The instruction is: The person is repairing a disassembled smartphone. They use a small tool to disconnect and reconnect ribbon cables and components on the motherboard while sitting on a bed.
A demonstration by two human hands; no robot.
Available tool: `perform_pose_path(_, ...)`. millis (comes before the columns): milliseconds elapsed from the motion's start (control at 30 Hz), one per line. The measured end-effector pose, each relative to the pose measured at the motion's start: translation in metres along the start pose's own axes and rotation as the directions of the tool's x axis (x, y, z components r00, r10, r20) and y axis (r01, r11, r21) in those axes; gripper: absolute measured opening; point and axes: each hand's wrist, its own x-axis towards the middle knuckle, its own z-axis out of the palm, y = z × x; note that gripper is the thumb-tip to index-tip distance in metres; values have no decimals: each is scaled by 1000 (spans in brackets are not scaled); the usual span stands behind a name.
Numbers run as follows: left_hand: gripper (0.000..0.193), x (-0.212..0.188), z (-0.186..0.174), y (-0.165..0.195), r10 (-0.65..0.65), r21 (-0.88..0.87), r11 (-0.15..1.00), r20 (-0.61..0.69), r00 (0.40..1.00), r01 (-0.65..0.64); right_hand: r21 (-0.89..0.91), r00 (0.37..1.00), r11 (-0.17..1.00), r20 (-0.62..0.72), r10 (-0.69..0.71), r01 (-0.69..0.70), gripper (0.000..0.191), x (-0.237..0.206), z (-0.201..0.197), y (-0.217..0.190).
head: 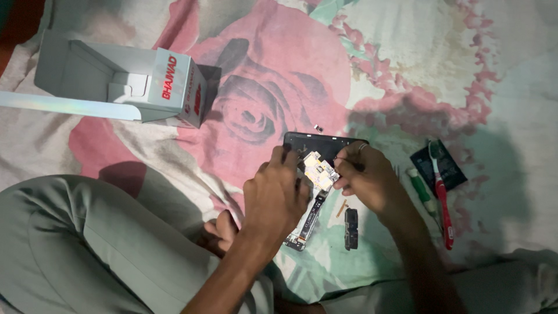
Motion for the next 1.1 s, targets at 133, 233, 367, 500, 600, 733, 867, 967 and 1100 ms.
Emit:
perform_pose_path(133, 41, 1, 5, -2, 106, -86, 990, -81, 991, -113, 56, 999, 998, 29, -24, 23, 24, -3, -3, 1)
perform_pose_path(233, 37, 1, 9, -4, 72, -98, 992, -58, 996, -78, 81, 999, 997, 49, -9, 5, 25, -5, -4, -2)
perform_pose_path(367, 40, 1, 9, -6, 66, -143, 987, -66, 996, -75, 81, 997, 996, 65, 29, -34, 24, -8, -2, -7)
perform_pose_path(500, 32, 0, 8, -5, 45, -211, 975, -121, 992, -70, 98, 996, 994, 80, 38, -46, 22, -11, -2, -11)
perform_pose_path(600, 25, 2, 7, -5, 24, -327, 943, -136, 990, -68, 168, 997, 986, 75, -18, 5, 19, -13, -4, -15)
perform_pose_path(733, 20, 8, 9, -5, 56, -639, 754, -170, 984, -153, 304, 985, 941, 33, -169, 151, 20, -17, -8, -27)
perform_pose_path(867, 21, 13, 12, -11, 76, -951, 294, -76, 994, -95, 264, 939, 903, -52, -339, 340, 19, -26, -11, -43)
perform_pose_path(967, 13, 14, 13, -16, 21, -996, 85, -7, 1000, -9, 240, 874, 841, -105, -475, 486, 16, -33, -10, -52)
perform_pose_path(1100, 12, 12, 16, -17, -22, -994, 4, -108, 994, -107, 289, 834, 790, -67, -547, 541, 16, -40, -4, -58)
